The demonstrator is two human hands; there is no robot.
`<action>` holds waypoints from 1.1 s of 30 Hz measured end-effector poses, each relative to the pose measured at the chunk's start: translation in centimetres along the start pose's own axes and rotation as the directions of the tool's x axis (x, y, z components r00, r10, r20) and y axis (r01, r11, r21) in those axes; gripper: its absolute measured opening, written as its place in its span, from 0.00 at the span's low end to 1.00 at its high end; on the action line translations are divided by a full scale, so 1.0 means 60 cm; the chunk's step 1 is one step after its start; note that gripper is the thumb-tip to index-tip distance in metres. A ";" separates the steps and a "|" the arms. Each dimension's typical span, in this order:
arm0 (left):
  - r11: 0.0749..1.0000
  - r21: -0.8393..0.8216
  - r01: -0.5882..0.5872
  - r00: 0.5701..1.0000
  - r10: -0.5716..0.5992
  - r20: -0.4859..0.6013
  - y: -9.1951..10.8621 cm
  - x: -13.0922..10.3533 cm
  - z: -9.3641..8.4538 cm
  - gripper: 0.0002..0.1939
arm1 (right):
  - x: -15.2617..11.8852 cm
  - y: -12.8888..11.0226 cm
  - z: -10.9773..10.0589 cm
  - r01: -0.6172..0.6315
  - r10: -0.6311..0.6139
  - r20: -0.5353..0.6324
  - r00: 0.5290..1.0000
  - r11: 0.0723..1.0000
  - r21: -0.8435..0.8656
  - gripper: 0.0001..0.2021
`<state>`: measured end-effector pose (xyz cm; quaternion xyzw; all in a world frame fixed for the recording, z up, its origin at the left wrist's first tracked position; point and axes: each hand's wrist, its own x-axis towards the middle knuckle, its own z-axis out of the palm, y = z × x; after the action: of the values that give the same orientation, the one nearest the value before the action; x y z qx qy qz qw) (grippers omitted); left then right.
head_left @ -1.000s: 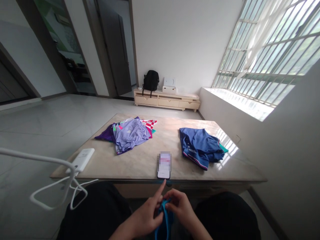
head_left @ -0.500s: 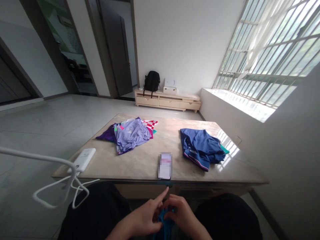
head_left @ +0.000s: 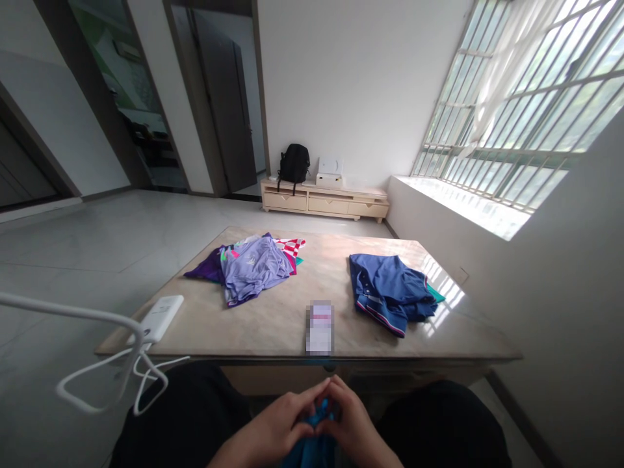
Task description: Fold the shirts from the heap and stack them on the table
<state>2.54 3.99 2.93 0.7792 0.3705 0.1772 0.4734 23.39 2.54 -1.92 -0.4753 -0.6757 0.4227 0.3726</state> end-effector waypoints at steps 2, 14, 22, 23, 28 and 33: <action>0.999 0.039 -0.002 1.000 0.001 0.030 0.011 -0.004 -0.007 0.44 | 0.001 0.008 -0.005 0.041 -0.042 0.028 0.999 0.998 0.057 0.26; 0.971 0.216 0.100 0.970 -0.047 -0.237 0.051 -0.013 -0.015 0.36 | -0.027 0.026 0.014 0.138 -0.152 -0.144 0.978 0.985 -0.106 0.16; 0.966 0.257 0.041 0.850 0.102 -0.517 0.000 0.003 0.055 0.11 | -0.013 -0.002 0.018 0.165 -0.188 -0.114 0.976 0.969 -0.182 0.08; 0.950 0.311 0.005 0.852 0.158 -0.499 -0.002 0.001 0.056 0.11 | -0.013 0.000 0.016 0.156 -0.174 -0.101 0.980 0.974 -0.166 0.07; 0.793 0.595 -0.129 0.841 0.406 -0.358 -0.014 -0.005 0.053 0.17 | -0.011 0.008 0.005 0.166 -0.169 -0.007 0.986 0.974 -0.157 0.09; 0.710 0.679 -0.189 0.869 0.442 -0.221 -0.016 -0.004 0.058 0.18 | -0.010 0.023 0.025 0.008 -0.017 -0.030 0.999 0.958 -0.285 0.09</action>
<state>4.18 1.97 0.41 0.8974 0.3482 0.2632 0.0646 22.67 1.92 -3.80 -0.5265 -0.7264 0.3108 0.3138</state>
